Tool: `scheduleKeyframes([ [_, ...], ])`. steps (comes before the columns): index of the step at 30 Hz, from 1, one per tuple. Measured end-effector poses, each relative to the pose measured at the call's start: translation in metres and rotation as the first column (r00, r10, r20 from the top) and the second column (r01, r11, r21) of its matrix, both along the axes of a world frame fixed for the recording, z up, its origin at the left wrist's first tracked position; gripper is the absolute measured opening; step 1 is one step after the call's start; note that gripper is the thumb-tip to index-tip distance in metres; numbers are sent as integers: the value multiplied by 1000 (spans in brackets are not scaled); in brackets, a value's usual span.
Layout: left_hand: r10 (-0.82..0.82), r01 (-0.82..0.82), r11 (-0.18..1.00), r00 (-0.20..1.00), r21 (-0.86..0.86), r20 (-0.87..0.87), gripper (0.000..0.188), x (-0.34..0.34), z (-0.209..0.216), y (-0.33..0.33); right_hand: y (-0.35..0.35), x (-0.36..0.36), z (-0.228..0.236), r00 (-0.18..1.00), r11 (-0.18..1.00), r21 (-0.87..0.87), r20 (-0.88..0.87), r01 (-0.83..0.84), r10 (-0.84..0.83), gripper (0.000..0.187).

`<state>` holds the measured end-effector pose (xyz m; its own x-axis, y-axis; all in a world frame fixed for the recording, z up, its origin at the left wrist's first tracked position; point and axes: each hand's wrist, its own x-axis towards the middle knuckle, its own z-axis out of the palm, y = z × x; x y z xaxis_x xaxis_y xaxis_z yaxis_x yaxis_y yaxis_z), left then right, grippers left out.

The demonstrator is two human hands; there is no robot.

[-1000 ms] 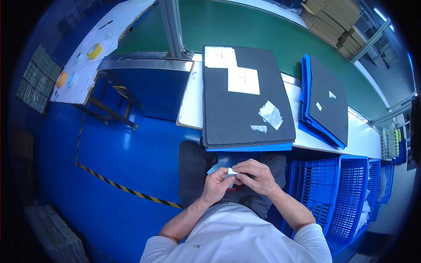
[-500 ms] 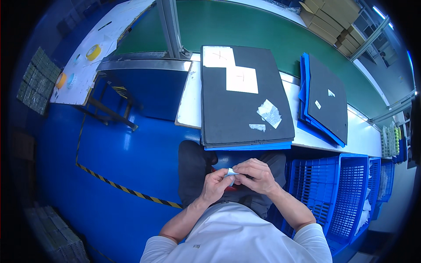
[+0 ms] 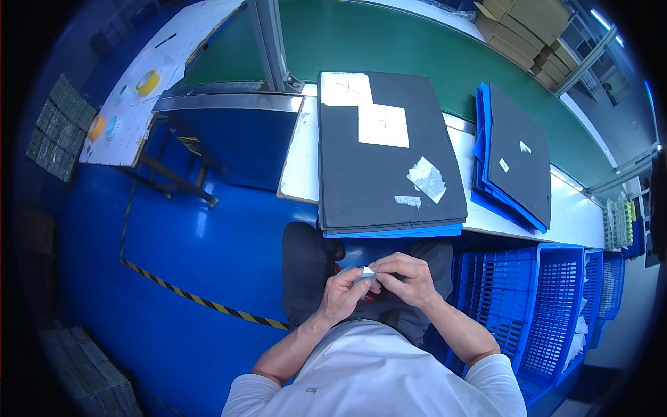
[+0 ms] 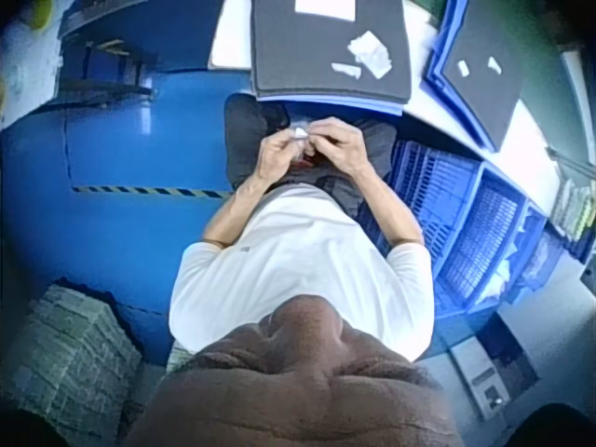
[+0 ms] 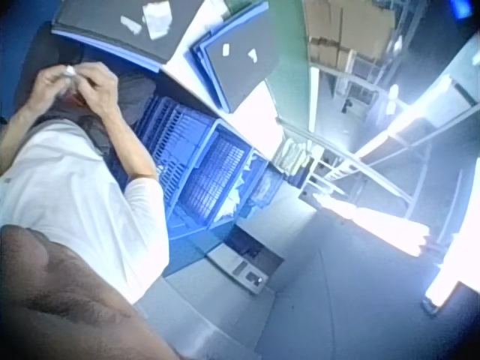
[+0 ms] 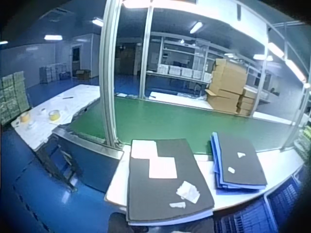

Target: The person applies small white labels to the corners of blue and black folders. They peel each label from a roll, place it on a folder, and then move the labeled folder to a separate stack on the table. The process is repeated for multiple folders throughout the clip.

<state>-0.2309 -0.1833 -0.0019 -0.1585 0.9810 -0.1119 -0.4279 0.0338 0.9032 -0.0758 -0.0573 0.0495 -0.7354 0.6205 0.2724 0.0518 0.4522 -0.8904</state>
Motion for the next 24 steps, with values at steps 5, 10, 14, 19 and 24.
scheduleKeyframes([
  [5, 3, -3, 1000, 1000, -20, 16, 19, -1, 3, 1, -1, -2, 20, 997, 986, -150, -9, 72, -74, 16],
  [10, -19, 24, 997, 997, -72, 75, 20, -3, -6, 1, 34, -39, 64, 996, 939, 344, -82, 5, 25, 14],
  [14, -40, 41, 993, 999, -109, 9, 19, -3, -10, 3, 87, -84, 73, 999, 706, 707, -9, 43, -51, 17],
  [19, -69, 70, 986, 998, -151, 12, 17, 0, -14, -6, 106, -93, 55, 976, 640, 764, 189, -79, -105, 17],
  [24, -86, 97, 972, 994, -213, 62, 19, 4, -22, -9, 88, -74, 64, 949, 683, 701, 312, -206, -34, 39],
])
